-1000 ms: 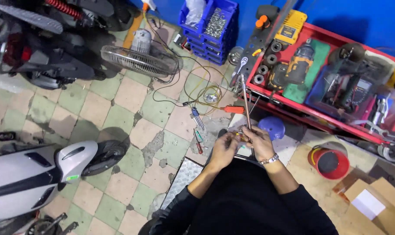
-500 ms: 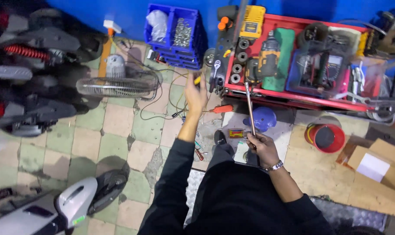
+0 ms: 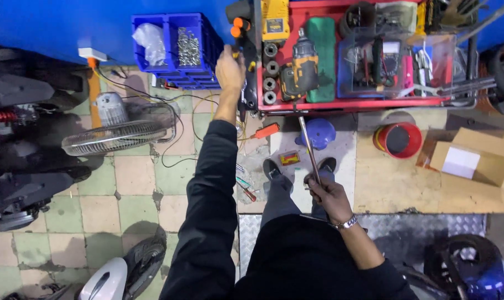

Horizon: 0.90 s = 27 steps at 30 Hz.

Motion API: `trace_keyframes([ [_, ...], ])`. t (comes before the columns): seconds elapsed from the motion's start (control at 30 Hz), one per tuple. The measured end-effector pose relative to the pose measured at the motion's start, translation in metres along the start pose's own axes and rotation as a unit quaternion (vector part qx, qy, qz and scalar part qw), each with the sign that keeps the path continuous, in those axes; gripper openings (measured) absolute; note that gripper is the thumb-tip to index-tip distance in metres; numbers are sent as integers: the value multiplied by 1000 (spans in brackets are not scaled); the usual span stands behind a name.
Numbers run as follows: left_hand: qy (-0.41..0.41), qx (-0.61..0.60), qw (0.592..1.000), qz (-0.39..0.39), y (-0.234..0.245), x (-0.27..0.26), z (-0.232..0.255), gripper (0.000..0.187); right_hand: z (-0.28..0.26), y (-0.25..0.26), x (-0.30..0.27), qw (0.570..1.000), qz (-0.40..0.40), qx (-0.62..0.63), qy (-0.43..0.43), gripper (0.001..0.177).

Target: The person uses a power drill to remove a part from a motorcycle, then walks around the workshop gathering tools and a spray gun. They later handle a motorcycle fender and apply a substance to it with the spray gun.

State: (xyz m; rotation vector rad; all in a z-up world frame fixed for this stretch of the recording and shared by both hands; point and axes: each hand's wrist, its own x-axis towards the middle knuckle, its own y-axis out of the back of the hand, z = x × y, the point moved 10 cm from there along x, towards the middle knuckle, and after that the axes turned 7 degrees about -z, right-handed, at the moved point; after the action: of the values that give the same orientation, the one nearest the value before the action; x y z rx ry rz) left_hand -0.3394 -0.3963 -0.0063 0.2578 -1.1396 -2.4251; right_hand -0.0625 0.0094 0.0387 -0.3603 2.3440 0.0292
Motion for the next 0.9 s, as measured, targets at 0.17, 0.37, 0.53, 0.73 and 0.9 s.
trace_keyframes([
  [0.17, 14, -90, 996, 16, 16, -25, 6, 25, -18, -5, -6, 996, -19, -86, 16, 25],
  [0.37, 171, -110, 977, 60, -11, -234, -102, 22, -5, 22, 13, 949, -21, -310, 52, 35],
  [0.53, 392, -135, 906, -86, -98, -490, -217, 26, -24, -12, 16, 925, -115, -360, 36, 29],
  [0.73, 502, -165, 846, -75, -95, -632, -217, 21, 40, -14, 78, 862, -243, -434, 96, 23],
  [0.9, 509, -150, 846, -40, -169, -632, -297, 26, 89, -63, 139, 786, -292, -521, 161, 19],
])
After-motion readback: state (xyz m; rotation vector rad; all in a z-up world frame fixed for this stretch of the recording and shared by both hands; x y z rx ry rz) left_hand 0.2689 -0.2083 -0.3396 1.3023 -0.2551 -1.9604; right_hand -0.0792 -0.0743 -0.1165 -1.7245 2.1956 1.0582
